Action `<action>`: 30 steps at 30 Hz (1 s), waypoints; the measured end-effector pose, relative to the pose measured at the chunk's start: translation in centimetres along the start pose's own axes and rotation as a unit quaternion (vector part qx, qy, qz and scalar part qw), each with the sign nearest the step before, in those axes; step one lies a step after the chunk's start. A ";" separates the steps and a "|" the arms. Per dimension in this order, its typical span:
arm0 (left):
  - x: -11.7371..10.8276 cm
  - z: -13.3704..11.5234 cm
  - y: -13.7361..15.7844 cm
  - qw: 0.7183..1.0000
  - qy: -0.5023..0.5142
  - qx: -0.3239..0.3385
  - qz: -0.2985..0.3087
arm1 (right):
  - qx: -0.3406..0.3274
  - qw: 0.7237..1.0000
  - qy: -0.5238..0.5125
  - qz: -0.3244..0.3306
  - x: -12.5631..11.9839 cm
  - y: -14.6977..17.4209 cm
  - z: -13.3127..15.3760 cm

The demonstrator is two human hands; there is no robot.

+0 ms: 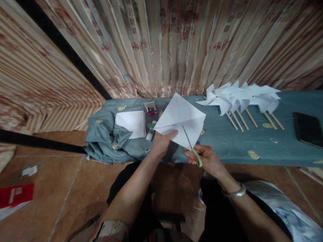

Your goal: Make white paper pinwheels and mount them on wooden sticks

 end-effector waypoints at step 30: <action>-0.5 0.7 -0.6 0.996 -0.049 -0.068 0.026 | -0.103 0.961 -0.023 -0.255 -13.2 0.5 1.5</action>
Point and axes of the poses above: each hand's wrist, its own y-axis away from the middle knuckle, its own x-axis out of the palm, z = x × y, the point moved 7 cm from there along -y, towards the middle knuckle, and after that the axes turned 1 degree about x, right-handed, at the moved point
